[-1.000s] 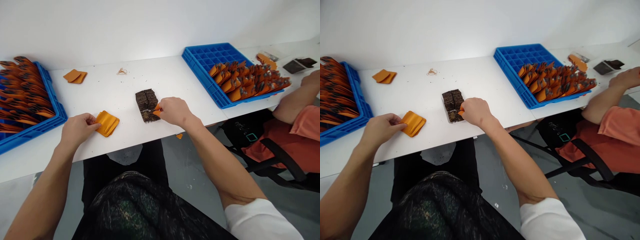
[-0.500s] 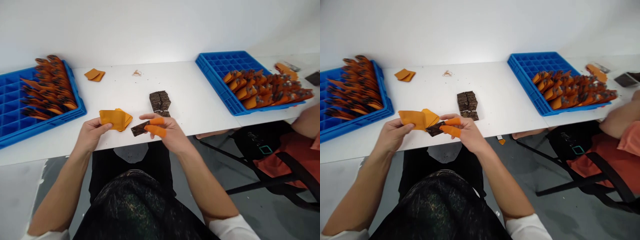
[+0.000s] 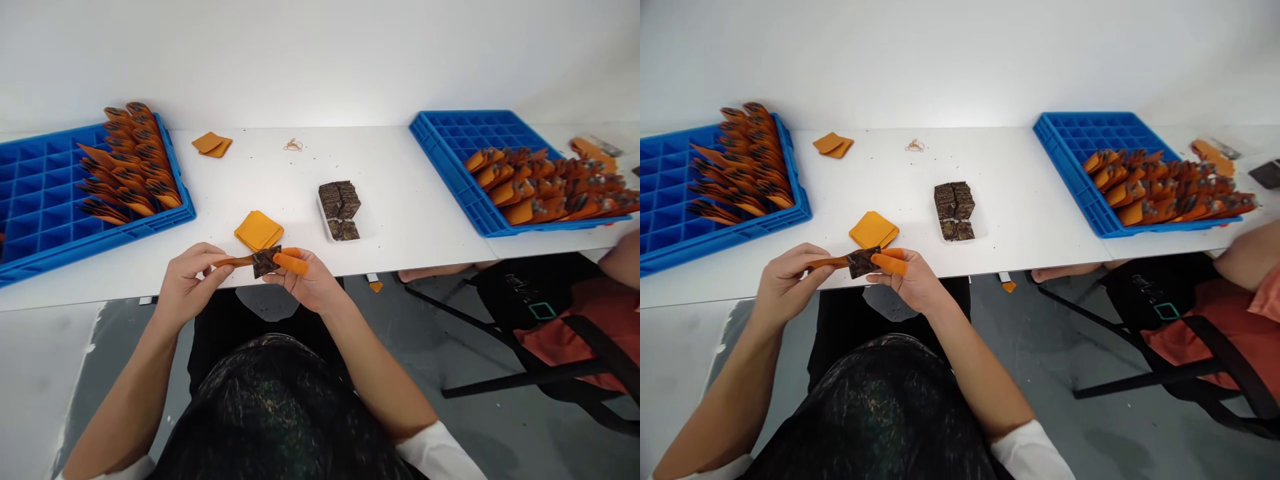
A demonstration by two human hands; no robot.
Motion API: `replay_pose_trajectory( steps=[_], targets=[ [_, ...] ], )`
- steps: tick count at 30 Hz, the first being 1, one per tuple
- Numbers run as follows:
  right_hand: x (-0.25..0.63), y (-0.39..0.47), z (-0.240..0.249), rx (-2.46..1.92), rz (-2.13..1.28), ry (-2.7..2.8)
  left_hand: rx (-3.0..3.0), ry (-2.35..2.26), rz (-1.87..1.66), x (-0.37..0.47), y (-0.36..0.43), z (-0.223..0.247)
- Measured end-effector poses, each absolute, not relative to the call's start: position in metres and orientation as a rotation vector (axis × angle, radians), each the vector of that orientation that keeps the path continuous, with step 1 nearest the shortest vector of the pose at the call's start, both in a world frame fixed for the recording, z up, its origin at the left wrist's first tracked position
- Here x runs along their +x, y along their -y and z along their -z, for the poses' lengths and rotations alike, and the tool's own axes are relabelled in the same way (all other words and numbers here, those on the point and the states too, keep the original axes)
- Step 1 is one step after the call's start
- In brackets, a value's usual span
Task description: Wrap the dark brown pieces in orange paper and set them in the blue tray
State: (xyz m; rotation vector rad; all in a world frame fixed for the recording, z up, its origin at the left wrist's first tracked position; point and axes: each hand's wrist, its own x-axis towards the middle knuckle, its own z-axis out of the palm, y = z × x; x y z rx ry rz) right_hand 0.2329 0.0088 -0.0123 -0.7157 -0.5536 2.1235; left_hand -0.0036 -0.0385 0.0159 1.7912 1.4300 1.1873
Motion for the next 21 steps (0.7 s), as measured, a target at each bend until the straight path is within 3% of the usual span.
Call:
replay_pose_trajectory(
  steps=[8, 21],
  targets=[
    [0.234, -0.005, 0.010, -0.696, -2.199, 0.563, 1.746, -1.468, -1.332, -0.004, 0.040, -0.008],
    [0.256, -0.005, -0.009, -0.707, -1.909, 0.730, 1.395, -1.457, -1.426, 0.010, 0.033, 0.004]
  ],
)
